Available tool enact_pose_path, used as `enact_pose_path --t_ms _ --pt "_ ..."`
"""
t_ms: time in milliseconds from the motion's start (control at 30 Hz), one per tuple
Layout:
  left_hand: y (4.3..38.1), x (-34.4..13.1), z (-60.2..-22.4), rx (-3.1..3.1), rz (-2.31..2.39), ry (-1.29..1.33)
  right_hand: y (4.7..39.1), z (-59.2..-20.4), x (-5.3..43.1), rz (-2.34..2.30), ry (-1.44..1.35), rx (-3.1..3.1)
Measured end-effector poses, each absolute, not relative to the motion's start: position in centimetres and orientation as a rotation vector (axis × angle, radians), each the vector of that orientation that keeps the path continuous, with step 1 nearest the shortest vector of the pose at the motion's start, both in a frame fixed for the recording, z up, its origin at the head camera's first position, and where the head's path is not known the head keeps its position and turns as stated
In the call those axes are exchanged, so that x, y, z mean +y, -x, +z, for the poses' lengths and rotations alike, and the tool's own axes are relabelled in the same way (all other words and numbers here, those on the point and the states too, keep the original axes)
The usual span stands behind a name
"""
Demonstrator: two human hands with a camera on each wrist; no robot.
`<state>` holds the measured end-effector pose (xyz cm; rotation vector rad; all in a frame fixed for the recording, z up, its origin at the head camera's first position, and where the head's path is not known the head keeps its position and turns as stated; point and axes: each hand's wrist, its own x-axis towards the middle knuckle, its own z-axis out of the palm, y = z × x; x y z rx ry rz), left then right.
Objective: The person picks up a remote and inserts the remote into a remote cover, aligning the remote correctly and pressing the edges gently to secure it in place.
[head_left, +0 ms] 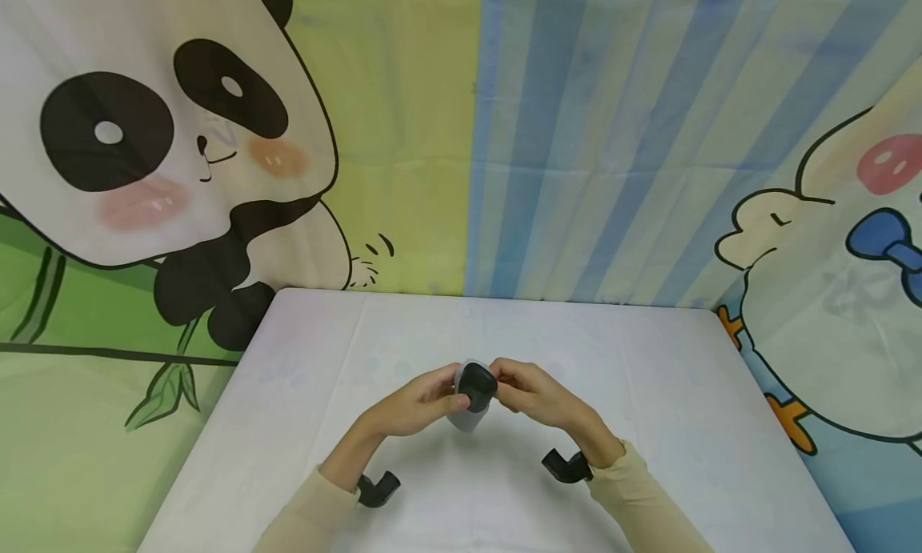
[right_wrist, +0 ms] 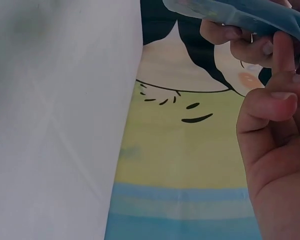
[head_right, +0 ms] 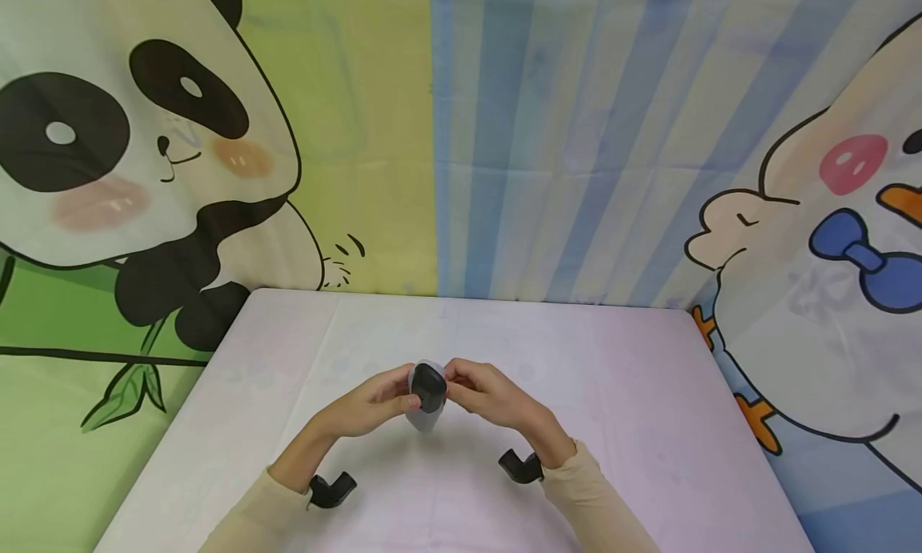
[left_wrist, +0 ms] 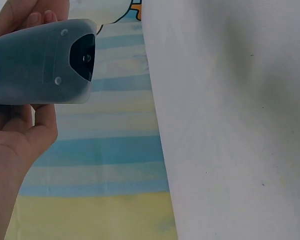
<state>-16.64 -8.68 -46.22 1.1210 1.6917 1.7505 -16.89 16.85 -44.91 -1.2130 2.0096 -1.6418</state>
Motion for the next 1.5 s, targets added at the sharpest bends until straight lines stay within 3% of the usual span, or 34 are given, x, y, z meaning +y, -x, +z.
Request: enact_pose_path --t_ms 567,733,900,1200,1367,1500 --pt "16.7 -8.5 -46.6 1.883 1.725 -1.024 15.5 -42.7 15.5 -1.472 1.200 2.443" --pt "16.8 -8.2 -46.9 1.974 1.697 -1.022 15.5 -44.0 14.9 -1.671 1.072 2.536" --pt "16.9 -7.8 -46.9 2.200 1.661 -1.028 15.9 -45.6 14.7 -2.102 0.847 2.187" --pt "16.6 -7.1 -47.0 2.438 1.568 -1.226 16.1 -44.3 14.5 -2.522 0.761 1.688" --pt "16.8 -7.0 -46.4 2.568 1.510 -1.335 15.9 -43.4 14.7 -2.441 0.924 1.970" --pt "16.7 -6.9 -45.6 2.701 1.482 -1.380 15.8 -43.3 14.2 -2.082 1.257 2.678"
